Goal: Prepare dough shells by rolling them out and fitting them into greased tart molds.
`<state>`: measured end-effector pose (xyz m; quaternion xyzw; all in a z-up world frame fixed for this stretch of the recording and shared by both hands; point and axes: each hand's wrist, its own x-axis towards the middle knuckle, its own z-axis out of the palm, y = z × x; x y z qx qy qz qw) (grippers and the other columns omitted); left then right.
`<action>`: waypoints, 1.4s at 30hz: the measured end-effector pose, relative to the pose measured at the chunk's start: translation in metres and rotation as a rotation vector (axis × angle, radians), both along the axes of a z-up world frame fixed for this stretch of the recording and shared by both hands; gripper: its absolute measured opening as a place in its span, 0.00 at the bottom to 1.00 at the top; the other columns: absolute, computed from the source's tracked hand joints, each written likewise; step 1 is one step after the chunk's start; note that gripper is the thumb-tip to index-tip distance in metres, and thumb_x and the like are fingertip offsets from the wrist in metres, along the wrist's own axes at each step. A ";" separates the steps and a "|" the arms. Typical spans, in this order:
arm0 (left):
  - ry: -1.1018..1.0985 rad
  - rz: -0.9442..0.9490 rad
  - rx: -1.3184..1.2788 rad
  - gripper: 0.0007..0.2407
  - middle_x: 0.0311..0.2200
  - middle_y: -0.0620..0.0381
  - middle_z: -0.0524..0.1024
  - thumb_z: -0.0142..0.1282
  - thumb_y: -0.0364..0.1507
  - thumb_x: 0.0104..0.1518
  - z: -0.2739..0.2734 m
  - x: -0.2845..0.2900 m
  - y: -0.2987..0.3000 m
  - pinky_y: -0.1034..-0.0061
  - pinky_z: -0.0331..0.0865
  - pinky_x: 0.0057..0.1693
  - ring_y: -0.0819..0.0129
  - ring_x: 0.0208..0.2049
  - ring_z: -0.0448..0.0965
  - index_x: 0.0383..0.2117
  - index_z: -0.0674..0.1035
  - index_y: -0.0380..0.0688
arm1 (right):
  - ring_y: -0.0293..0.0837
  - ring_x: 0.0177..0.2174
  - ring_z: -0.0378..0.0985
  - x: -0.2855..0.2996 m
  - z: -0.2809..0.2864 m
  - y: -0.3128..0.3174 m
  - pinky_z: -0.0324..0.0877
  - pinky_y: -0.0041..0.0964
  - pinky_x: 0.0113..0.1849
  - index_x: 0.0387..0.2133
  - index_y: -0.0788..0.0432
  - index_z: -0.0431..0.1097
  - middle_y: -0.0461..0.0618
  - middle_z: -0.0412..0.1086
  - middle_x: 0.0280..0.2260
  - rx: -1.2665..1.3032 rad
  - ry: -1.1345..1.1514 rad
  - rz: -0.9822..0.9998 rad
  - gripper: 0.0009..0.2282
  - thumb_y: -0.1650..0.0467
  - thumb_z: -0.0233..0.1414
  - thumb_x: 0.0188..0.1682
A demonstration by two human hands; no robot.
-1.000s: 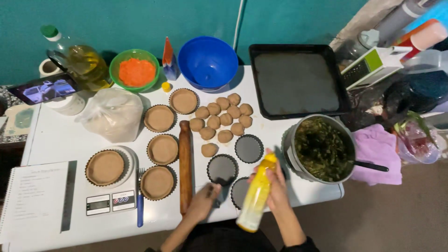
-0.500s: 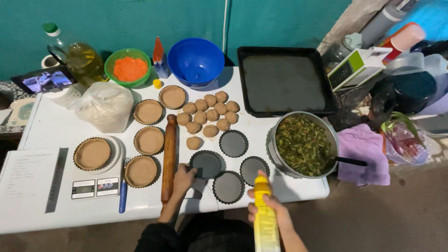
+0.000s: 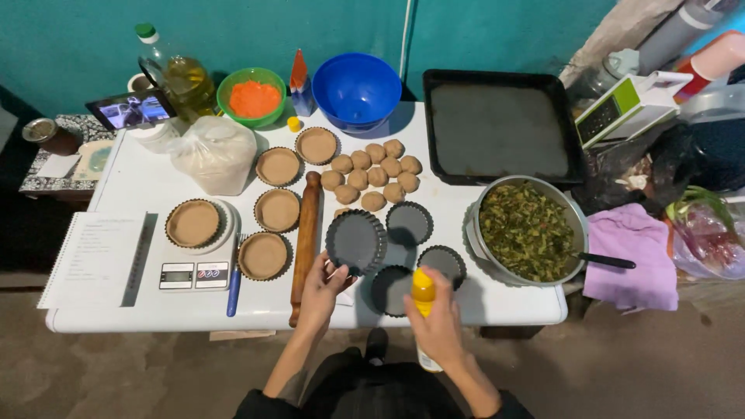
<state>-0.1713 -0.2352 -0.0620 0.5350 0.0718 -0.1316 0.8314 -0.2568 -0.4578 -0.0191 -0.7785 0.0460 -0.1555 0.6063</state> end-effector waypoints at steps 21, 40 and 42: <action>-0.208 -0.130 0.005 0.22 0.55 0.53 0.75 0.53 0.21 0.62 0.001 -0.013 0.010 0.76 0.73 0.55 0.72 0.54 0.75 0.64 0.64 0.36 | 0.71 0.31 0.75 0.008 0.015 0.021 0.71 0.63 0.30 0.59 0.48 0.54 0.62 0.66 0.49 -0.763 -0.023 0.065 0.27 0.72 0.57 0.46; 0.145 0.267 0.625 0.18 0.34 0.50 0.81 0.63 0.31 0.59 -0.174 0.044 0.007 0.71 0.75 0.40 0.67 0.31 0.79 0.51 0.79 0.32 | 0.54 0.30 0.72 -0.004 0.005 -0.069 0.72 0.50 0.34 0.66 0.49 0.45 0.55 0.63 0.40 0.544 0.250 -0.018 0.32 0.73 0.50 0.47; 0.046 0.258 0.896 0.20 0.37 0.46 0.81 0.66 0.34 0.58 -0.136 0.025 0.005 0.65 0.74 0.45 0.58 0.37 0.80 0.53 0.79 0.36 | 0.53 0.28 0.70 -0.001 0.008 -0.097 0.70 0.50 0.32 0.66 0.45 0.47 0.55 0.64 0.39 0.680 0.258 -0.123 0.31 0.71 0.49 0.47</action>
